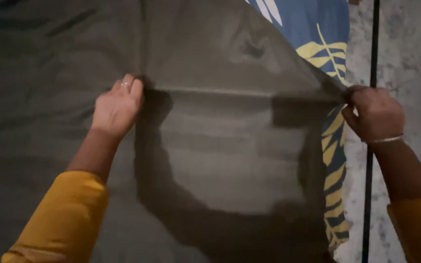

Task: The person spreads a dark grey sheet over a bed with a blue leaf-patterned sheet. They smooth the sheet, tuck it under the mattress, and adjust the edges to make the bed neat.

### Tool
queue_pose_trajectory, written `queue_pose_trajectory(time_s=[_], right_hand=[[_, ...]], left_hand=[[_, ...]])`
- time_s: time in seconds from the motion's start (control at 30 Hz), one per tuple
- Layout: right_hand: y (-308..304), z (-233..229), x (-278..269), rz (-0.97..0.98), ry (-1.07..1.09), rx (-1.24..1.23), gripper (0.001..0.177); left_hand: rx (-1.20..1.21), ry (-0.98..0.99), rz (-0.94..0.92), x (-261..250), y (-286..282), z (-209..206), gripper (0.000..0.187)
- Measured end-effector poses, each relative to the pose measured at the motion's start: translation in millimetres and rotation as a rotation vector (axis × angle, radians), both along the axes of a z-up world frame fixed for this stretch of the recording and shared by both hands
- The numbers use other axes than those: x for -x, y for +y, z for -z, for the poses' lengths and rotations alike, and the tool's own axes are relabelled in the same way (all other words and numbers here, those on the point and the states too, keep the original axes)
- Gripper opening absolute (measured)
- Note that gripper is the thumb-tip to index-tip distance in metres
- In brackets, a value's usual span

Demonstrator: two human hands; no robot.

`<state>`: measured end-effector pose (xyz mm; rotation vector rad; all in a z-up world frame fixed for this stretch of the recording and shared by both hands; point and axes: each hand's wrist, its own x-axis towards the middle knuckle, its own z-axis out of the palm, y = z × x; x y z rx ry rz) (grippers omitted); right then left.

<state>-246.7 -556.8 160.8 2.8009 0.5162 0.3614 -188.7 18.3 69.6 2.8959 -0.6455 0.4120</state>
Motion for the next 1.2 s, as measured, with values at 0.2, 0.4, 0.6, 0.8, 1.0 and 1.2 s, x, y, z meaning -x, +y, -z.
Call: queue_pose_trajectory(time_s=[0.2,0.4,0.6,0.8,1.0,1.2], right_hand=[[12.4,7.3,69.5,-0.097,0.026,-0.054,0.019],[5.1,22.4,138.4,-0.118,-0.015,-0.083,0.019],[16.3,50.7,194.7,-0.115,0.059,-0.167,0.014],[23.7,59.0,211.8,-0.112,0.118,-0.259,0.015],[25.7,63.5,195.7,-0.157,0.253,-0.307,0.016],[5.2,85.6,138.2,0.459,0.28,-0.686,0.023]], left_hand=[[0.023,-0.067,0.005,68.4,7.0,-7.4,0.016],[-0.043,-0.073,-0.053,130.8,4.0,3.4,0.015],[-0.009,-0.011,-0.053,190.3,2.5,27.3,0.018],[-0.157,0.081,-0.155,198.4,11.7,48.9,0.019],[-0.337,0.329,-0.12,168.7,-9.6,54.4,0.023],[-0.865,0.635,-0.014,129.5,-42.1,37.1,0.027]])
